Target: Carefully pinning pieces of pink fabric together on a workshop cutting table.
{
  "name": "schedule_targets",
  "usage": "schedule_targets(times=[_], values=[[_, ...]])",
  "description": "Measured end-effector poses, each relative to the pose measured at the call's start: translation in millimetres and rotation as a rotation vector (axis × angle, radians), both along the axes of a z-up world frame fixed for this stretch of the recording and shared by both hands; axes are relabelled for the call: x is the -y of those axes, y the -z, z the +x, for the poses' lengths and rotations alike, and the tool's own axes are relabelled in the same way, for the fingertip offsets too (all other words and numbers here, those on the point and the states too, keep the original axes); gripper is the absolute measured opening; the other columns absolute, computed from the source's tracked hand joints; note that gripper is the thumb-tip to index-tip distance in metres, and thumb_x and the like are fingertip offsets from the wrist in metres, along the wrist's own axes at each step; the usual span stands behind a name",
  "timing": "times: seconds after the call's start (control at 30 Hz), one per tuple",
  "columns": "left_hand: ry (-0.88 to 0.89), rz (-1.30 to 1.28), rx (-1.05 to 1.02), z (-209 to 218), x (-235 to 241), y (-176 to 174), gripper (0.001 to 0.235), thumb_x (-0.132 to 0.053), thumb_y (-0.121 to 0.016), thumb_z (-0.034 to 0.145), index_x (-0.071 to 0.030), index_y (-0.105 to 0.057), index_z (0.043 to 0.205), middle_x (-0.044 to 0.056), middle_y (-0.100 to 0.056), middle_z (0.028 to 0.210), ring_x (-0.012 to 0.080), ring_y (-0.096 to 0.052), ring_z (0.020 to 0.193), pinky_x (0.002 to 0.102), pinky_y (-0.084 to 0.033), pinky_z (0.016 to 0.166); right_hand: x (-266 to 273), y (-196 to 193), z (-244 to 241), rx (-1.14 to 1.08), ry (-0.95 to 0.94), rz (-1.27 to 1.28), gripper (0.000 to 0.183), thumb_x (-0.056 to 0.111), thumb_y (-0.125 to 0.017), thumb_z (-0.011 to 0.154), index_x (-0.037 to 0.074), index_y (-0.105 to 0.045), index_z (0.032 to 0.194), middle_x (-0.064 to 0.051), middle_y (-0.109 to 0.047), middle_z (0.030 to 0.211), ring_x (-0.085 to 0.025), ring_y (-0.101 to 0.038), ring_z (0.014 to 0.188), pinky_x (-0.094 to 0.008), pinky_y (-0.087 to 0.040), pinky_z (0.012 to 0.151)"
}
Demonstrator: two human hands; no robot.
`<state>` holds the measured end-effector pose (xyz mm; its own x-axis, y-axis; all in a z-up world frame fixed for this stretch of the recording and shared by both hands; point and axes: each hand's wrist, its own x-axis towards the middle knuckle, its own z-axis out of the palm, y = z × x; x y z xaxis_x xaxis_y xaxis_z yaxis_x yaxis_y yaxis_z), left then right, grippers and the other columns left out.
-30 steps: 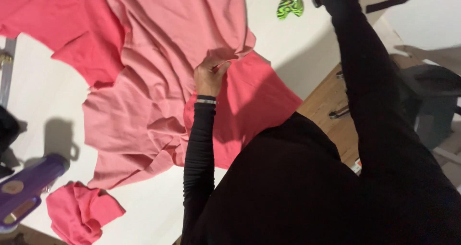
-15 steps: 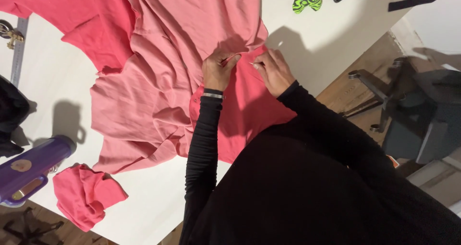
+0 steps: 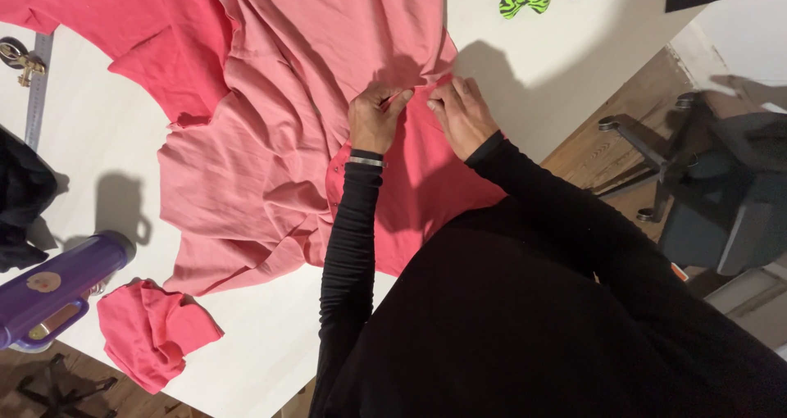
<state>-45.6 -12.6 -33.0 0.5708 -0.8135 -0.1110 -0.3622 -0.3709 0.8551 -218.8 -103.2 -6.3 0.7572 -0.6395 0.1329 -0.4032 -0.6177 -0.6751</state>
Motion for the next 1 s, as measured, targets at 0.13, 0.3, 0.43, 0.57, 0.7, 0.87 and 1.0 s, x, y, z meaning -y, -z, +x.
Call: schedule_targets(times=[0.13, 0.3, 0.43, 0.57, 0.7, 0.87, 1.0], values=[[-0.016, -0.002, -0.032, 0, 1, 1, 0.024, -0.025, -0.083, 0.088, -0.002, -0.079, 0.093, 0.010, -0.072, 0.079, 0.0200, -0.068, 0.066, 0.034, -0.053, 0.064, -2, 10, 5, -0.041, 0.005, -0.016, 0.008, 0.008, -0.069, 0.100, 0.002, -0.063, 0.103, -0.013, -0.058, 0.109, -0.034, -0.056, 0.101, -0.044, -0.051, 0.091], [-0.008, -0.035, -0.061, 1, -2, 1, 0.024, -0.023, -0.083, 0.088, -0.001, -0.078, 0.094, 0.010, -0.074, 0.084, 0.0198, -0.069, 0.070, 0.032, -0.055, 0.067, -4, 13, 15, -0.029, 0.023, 0.020, 0.008, 0.006, -0.069, 0.098, 0.002, -0.064, 0.102, -0.013, -0.061, 0.108, -0.035, -0.057, 0.100, -0.044, -0.050, 0.087], [0.027, -0.071, -0.100, 2, -4, -3, 0.020, -0.020, -0.083, 0.089, -0.002, -0.079, 0.097, 0.009, -0.075, 0.086, 0.0168, -0.071, 0.072, 0.030, -0.056, 0.068, 0, 20, 22, 0.084, 0.006, -0.026, 0.008, 0.004, -0.067, 0.099, 0.001, -0.062, 0.105, -0.013, -0.060, 0.111, -0.036, -0.057, 0.105, -0.045, -0.050, 0.092], [-0.005, -0.038, -0.195, 5, -2, -22, 0.023, -0.016, -0.084, 0.087, 0.000, -0.075, 0.101, 0.008, -0.077, 0.081, 0.0125, -0.070, 0.065, 0.028, -0.057, 0.062, 6, 27, 21, 0.087, -0.038, -0.007, 0.006, 0.002, -0.066, 0.099, 0.001, -0.061, 0.103, -0.014, -0.060, 0.110, -0.037, -0.056, 0.106, -0.047, -0.048, 0.095], [0.001, 0.056, -0.174, 9, -3, -29, 0.028, -0.015, -0.085, 0.085, 0.002, -0.071, 0.103, 0.009, -0.073, 0.072, 0.0123, -0.067, 0.059, 0.028, -0.054, 0.056, 14, 16, 21, 0.036, -0.128, 0.016, 0.007, 0.003, -0.065, 0.101, 0.000, -0.060, 0.105, -0.016, -0.059, 0.110, -0.038, -0.055, 0.106, -0.047, -0.047, 0.095], [0.095, 0.008, -0.165, 15, -13, -1, 0.026, -0.017, -0.086, 0.088, -0.001, -0.075, 0.104, 0.009, -0.077, 0.085, 0.0121, -0.071, 0.074, 0.028, -0.058, 0.069, 18, 12, 25, 0.093, -0.110, 0.038, 0.008, 0.003, -0.066, 0.100, 0.000, -0.059, 0.104, -0.015, -0.061, 0.113, -0.037, -0.057, 0.107, -0.047, -0.048, 0.093], [0.137, 0.095, -0.263, 19, -15, 7, 0.036, -0.019, -0.086, 0.086, 0.001, -0.072, 0.113, 0.012, -0.074, 0.088, 0.0163, -0.066, 0.079, 0.030, -0.057, 0.073, 20, 16, 24, 0.164, -0.068, 0.113, 0.008, 0.003, -0.065, 0.103, -0.001, -0.060, 0.107, -0.015, -0.061, 0.109, -0.036, -0.059, 0.104, -0.046, -0.049, 0.092]])
